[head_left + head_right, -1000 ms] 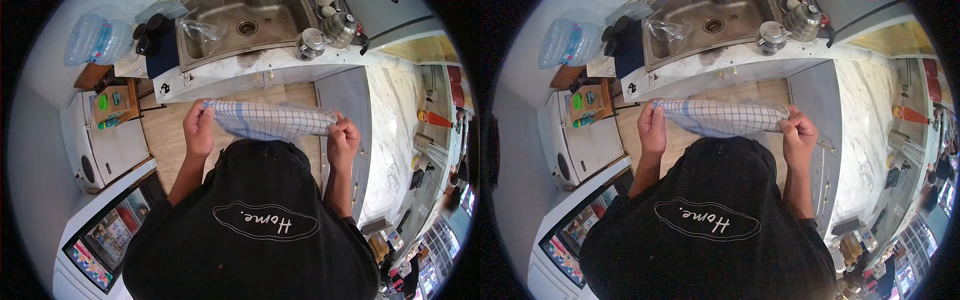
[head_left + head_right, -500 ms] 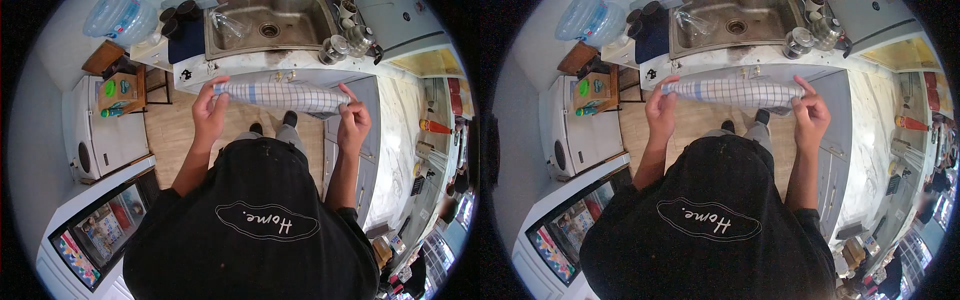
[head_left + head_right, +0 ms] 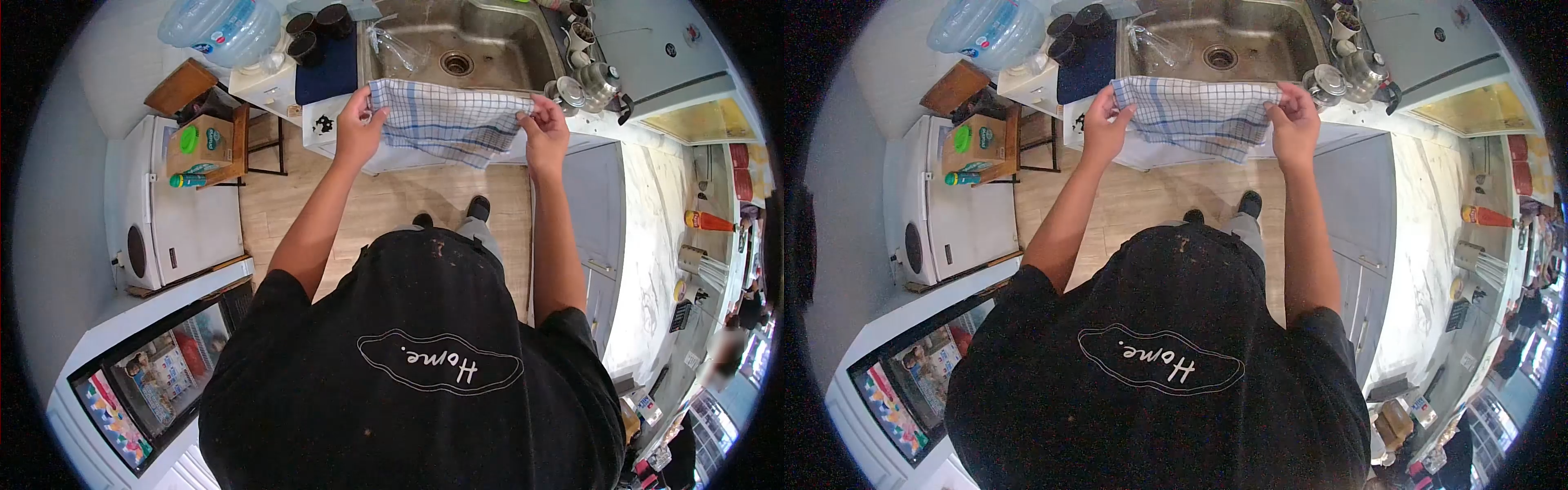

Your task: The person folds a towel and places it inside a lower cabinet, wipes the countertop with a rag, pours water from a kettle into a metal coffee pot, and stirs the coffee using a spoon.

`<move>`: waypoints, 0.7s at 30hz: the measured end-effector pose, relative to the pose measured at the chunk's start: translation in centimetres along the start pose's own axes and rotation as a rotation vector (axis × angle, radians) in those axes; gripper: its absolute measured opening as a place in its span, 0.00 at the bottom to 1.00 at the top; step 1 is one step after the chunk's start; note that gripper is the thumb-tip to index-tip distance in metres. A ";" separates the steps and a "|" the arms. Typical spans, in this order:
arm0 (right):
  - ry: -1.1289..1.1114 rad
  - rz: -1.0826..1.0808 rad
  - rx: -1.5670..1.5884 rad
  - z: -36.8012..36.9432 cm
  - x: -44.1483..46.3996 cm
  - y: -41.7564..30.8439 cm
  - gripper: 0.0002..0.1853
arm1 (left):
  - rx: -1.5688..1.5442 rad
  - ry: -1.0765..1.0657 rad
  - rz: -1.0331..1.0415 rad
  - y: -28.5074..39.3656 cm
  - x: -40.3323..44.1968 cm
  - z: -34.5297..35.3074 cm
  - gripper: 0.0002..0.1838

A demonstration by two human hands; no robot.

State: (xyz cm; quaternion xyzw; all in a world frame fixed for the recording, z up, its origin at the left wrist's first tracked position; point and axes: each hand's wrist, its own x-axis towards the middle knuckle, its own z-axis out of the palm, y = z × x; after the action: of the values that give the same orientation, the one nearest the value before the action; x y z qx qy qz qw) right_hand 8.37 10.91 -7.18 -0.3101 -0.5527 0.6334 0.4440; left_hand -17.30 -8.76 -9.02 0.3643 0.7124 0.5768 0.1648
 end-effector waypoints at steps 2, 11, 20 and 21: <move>-0.018 -0.016 -0.006 0.3 1.0 0.7 0.21 | 0.014 0.007 0.005 -0.6 0.8 -0.1 0.21; -0.050 -0.006 -0.023 1.5 3.7 0.5 0.20 | 0.093 0.049 0.086 1.0 3.9 -0.6 0.18; -0.111 -0.011 -0.007 4.2 5.6 -0.3 0.19 | 0.202 0.138 0.148 1.1 6.1 -2.8 0.16; -0.118 -0.003 -0.007 4.0 5.7 -0.1 0.19 | 0.218 0.142 0.145 0.9 6.2 -2.9 0.16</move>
State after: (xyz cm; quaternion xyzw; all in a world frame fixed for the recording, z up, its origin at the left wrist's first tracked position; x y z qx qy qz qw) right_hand 2.48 14.36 -5.76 -0.2731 -0.5805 0.6480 0.4105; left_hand -23.12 -6.35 -6.24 0.3889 0.7525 0.5306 0.0313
